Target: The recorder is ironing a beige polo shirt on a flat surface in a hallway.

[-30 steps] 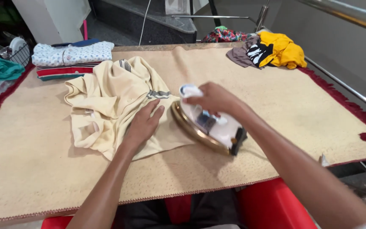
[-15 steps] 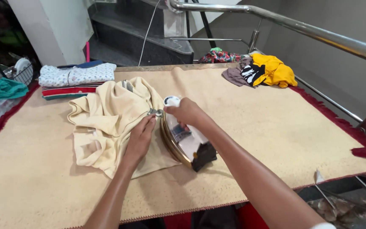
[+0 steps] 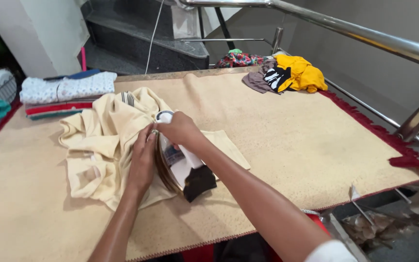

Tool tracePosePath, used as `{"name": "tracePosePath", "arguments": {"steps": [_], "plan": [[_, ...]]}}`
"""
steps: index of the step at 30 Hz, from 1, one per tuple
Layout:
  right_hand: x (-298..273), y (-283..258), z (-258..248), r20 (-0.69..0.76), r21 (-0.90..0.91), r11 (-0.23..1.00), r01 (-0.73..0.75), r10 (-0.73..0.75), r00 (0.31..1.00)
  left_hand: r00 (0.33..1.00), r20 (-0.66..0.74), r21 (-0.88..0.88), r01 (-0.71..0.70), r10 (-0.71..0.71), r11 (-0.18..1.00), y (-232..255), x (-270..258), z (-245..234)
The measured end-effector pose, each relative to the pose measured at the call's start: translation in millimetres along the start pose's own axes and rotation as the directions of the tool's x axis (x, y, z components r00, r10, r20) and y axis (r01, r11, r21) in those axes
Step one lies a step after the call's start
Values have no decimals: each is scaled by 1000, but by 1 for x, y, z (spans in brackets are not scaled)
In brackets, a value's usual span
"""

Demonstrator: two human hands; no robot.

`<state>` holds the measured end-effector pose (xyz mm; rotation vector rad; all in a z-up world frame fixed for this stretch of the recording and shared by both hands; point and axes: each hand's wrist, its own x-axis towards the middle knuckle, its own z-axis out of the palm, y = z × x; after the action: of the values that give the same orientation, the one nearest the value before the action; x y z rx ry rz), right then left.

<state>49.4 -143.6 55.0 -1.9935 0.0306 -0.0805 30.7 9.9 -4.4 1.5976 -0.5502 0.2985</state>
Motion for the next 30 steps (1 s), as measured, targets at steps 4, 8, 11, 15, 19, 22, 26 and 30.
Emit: {"name": "tracePosePath", "arguments": {"steps": [4,8,11,15,19,22,26,30], "plan": [[3,-10,-19,-33,-355,929,104,-123,992,999,50,25,-21,20,999,-4,6,-3],[-37,5,-66,-52,-512,858,27,-63,997,988,114,262,73,-106,962,-3,1,4],[-26,14,-95,-84,-556,830,-56,10,996,966,221,485,9,-133,875,-7,0,9],[40,38,-112,-166,-594,801,-73,-33,986,915,360,710,-141,-184,690,-6,-2,19],[53,41,-112,-251,-553,830,-69,-87,964,914,350,708,-115,-205,697,4,-3,17],[27,31,-110,-155,-596,797,-103,13,988,911,355,729,-131,-207,672,-5,2,19],[-52,11,-97,-46,-639,769,18,-62,997,909,342,729,-97,-238,678,-2,-1,16],[-73,0,-93,-7,-637,768,72,-99,995,926,334,705,-119,-179,699,-6,0,16]]}}
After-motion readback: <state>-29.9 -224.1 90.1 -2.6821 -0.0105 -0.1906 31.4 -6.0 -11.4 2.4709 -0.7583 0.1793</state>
